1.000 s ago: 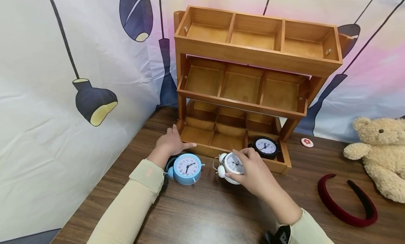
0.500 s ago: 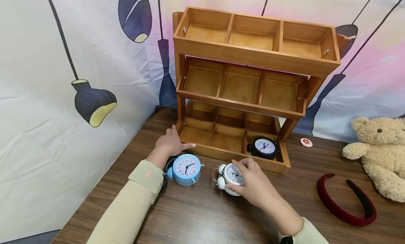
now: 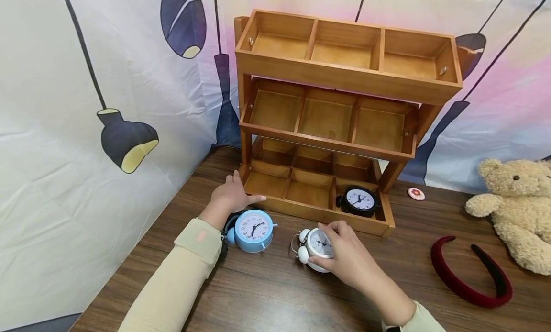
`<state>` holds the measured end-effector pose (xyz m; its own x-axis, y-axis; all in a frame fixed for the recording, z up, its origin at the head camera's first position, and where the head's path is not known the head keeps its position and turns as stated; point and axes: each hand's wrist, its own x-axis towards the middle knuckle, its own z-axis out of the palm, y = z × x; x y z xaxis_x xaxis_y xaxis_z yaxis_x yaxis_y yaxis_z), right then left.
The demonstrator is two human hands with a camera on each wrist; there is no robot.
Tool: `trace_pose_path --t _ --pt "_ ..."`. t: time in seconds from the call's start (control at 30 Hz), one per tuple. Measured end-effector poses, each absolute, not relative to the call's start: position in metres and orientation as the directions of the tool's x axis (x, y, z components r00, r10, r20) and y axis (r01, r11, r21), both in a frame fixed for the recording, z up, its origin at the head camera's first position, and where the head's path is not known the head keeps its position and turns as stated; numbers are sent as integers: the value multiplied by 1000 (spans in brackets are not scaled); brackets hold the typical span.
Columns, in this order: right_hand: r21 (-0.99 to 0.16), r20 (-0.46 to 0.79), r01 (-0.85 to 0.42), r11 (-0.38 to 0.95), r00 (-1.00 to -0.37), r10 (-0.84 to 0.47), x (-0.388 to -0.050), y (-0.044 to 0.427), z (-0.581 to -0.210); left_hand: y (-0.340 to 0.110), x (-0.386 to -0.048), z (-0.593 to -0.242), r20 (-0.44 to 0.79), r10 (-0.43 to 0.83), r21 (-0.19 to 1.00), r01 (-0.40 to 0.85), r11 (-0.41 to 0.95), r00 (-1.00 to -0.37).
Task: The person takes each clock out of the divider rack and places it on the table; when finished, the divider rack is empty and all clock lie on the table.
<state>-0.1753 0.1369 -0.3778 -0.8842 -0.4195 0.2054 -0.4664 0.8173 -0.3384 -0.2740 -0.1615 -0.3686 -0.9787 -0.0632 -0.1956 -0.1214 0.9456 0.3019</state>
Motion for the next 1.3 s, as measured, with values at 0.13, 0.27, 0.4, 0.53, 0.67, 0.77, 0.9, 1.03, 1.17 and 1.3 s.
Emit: trace_pose_path --t 0.13,0.27,0.4,0.53,0.67,0.77,0.9,1.03,1.17,1.3 --pt "-330 217 -471 818 -881 -420 -176 138 -380 -162 -275 -369 -193 -59 300 -116 947 -979" --pt "-325 233 -484 813 -874 -427 -176 139 -380 -162 -274 -369 -190 -58 295 -113 949 -980" --pt "-324 246 -494 807 -867 -432 -176 139 -380 -162 -274 -369 -193 -64 296 -120 947 -979" --pt "-313 258 -501 807 -862 -436 -175 138 -381 -162 -273 -368 -194 -68 299 -125 946 -979" --pt "-314 262 -500 807 -863 -432 -176 138 -383 -162 -274 -369 -192 -69 297 -125 947 -979" --pt "-332 230 -486 808 -873 -430 -176 138 -382 -163 -273 -369 -193 -67 295 -124 947 -979" --pt "-358 185 -462 812 -887 -423 -178 141 -374 -163 -273 -369 -195 -63 297 -120 947 -979" --pt "-352 206 -457 817 -889 -409 -187 146 -363 -163 -272 -368 -192 -67 298 -123 946 -979" --pt "-338 231 -430 838 -900 -369 -200 155 -357 -162 -272 -369 -192 -66 301 -123 946 -979" --pt "-335 227 -380 862 -921 -317 -218 165 -354 -161 -273 -369 -194 -66 299 -123 946 -979"
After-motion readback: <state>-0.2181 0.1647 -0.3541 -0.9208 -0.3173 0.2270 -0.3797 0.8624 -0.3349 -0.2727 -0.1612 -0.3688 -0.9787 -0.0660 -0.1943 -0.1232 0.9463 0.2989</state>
